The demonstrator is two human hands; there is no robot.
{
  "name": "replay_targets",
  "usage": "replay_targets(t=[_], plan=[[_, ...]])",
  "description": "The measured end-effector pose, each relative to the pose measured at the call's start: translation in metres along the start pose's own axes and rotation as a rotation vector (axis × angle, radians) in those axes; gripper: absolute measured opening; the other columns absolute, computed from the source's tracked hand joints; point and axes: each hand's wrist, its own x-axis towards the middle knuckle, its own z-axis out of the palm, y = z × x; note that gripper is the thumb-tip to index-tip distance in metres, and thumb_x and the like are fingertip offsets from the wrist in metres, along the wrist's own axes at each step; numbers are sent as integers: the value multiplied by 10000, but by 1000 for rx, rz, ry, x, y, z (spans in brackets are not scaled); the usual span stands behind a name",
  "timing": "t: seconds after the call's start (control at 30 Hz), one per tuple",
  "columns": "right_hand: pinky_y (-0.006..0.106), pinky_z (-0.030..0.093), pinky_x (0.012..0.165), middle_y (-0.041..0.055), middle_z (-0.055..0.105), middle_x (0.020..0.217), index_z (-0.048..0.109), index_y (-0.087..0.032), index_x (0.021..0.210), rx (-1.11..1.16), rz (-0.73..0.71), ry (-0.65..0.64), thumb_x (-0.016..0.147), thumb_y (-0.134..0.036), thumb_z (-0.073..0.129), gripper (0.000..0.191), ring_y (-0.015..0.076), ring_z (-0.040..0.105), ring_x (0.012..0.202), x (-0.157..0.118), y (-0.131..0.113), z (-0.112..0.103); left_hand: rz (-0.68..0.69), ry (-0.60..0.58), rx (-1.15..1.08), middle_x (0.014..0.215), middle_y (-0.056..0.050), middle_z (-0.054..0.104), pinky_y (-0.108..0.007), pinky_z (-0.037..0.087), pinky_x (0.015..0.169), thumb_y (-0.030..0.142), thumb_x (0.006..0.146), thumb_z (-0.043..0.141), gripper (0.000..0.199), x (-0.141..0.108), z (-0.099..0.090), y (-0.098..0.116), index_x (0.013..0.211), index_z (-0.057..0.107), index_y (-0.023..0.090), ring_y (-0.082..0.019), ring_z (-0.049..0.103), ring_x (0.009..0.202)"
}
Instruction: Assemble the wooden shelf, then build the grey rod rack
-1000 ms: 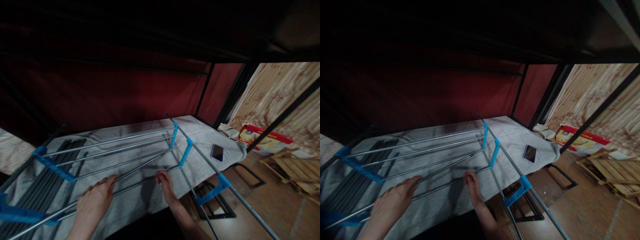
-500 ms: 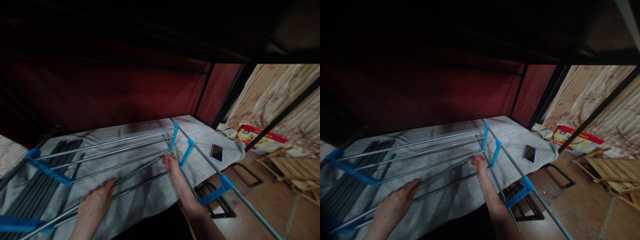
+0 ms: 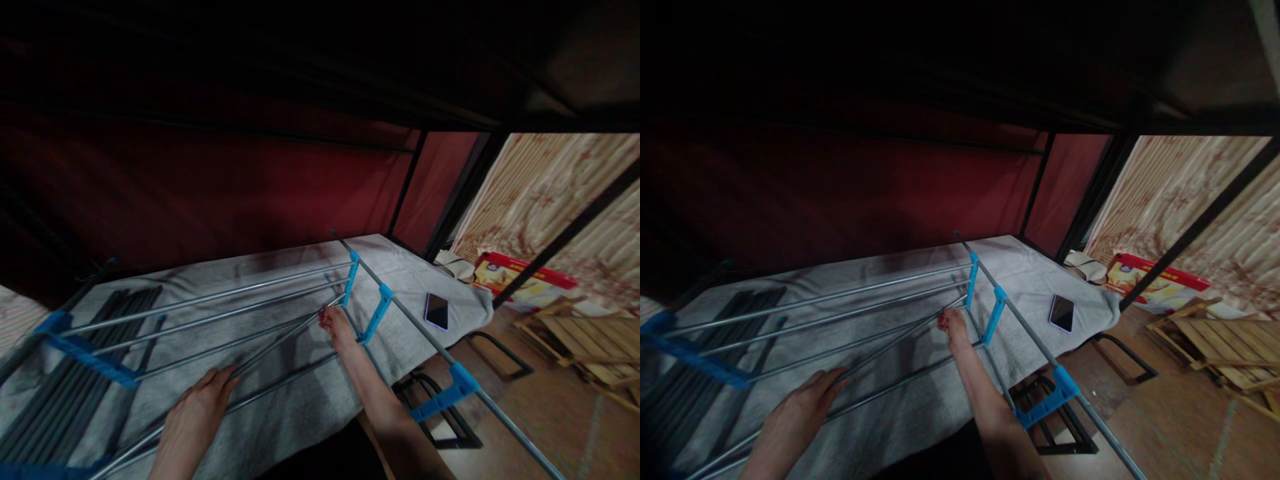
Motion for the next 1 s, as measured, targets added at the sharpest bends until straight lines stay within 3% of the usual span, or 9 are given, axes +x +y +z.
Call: replay_targets(t=[0.27, 0.6, 1.0], plan=[[247, 457, 587, -29, 594, 606, 525, -205, 663, -11, 0, 17, 613, -402, 728, 287, 118, 569, 585, 12, 0, 0, 27, 94, -32, 1222, -58, 657, -358, 490, 904, 416, 956, 301, 440, 20, 17, -11, 1219, 612, 250, -238, 673, 982], [242, 459, 568, -28, 593, 605, 492, -209, 650, -22, -17, 26, 626, -398, 728, 303, 112, 560, 562, 20, 5, -2, 53, 125, -16, 1198, -66, 672, -374, 499, 872, 437, 961, 292, 467, 34, 28, -20, 1218, 622, 229, -253, 677, 959], [282, 505, 571, 28, 645, 695, 532, -201, 720, -203, -128, 67, 653, -408, 650, 247, 151, 606, 598, 34, 15, -12, 94, 145, 89, 1211, -82, 682, -401, 443, 950, 373, 963, 308, 442, 53, 17, -19, 1219, 623, 199, -265, 646, 1070]])
